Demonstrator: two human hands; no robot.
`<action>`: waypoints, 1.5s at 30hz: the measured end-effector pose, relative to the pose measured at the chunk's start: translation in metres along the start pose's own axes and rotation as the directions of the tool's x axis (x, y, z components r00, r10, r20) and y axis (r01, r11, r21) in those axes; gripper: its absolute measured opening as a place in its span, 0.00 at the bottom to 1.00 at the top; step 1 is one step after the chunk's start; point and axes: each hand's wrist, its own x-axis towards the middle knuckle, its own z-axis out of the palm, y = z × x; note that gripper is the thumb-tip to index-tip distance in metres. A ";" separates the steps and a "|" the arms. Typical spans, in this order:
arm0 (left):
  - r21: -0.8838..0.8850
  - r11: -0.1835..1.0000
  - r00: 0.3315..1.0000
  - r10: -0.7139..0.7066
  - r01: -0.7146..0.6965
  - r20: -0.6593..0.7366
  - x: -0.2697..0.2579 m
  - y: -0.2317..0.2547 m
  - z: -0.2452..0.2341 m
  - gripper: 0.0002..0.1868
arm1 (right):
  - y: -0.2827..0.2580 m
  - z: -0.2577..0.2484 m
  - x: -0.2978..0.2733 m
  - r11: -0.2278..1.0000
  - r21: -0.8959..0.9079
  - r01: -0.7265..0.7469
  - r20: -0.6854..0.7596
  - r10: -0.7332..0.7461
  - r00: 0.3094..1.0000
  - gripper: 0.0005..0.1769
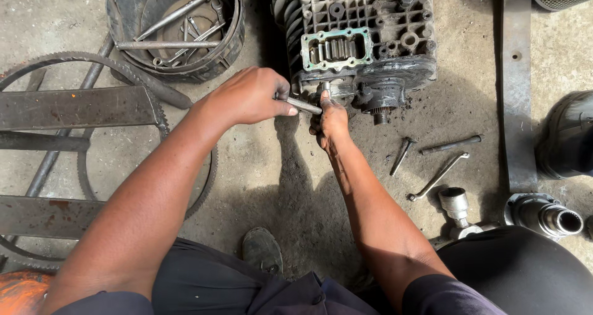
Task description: The person manipulates a transmission housing on the floor, using their hands to align and insert metal components into a side opening, then uses a socket wrench to tighten bolts on the housing.
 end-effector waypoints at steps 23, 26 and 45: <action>0.843 0.532 0.993 -0.111 0.080 -0.024 0.044 0.045 0.046 0.09 | -0.013 0.005 -0.001 0.976 0.116 -0.184 -0.051 0.191 0.980 0.20; 0.817 0.564 0.992 -0.098 0.119 -0.077 0.044 0.037 0.052 0.10 | -0.014 0.003 0.003 0.951 0.176 -0.255 -0.054 0.268 0.962 0.14; 0.735 0.645 0.977 -0.179 0.208 -0.119 0.035 0.027 0.050 0.11 | -0.007 0.005 0.000 0.978 0.104 -0.179 -0.043 0.184 0.982 0.23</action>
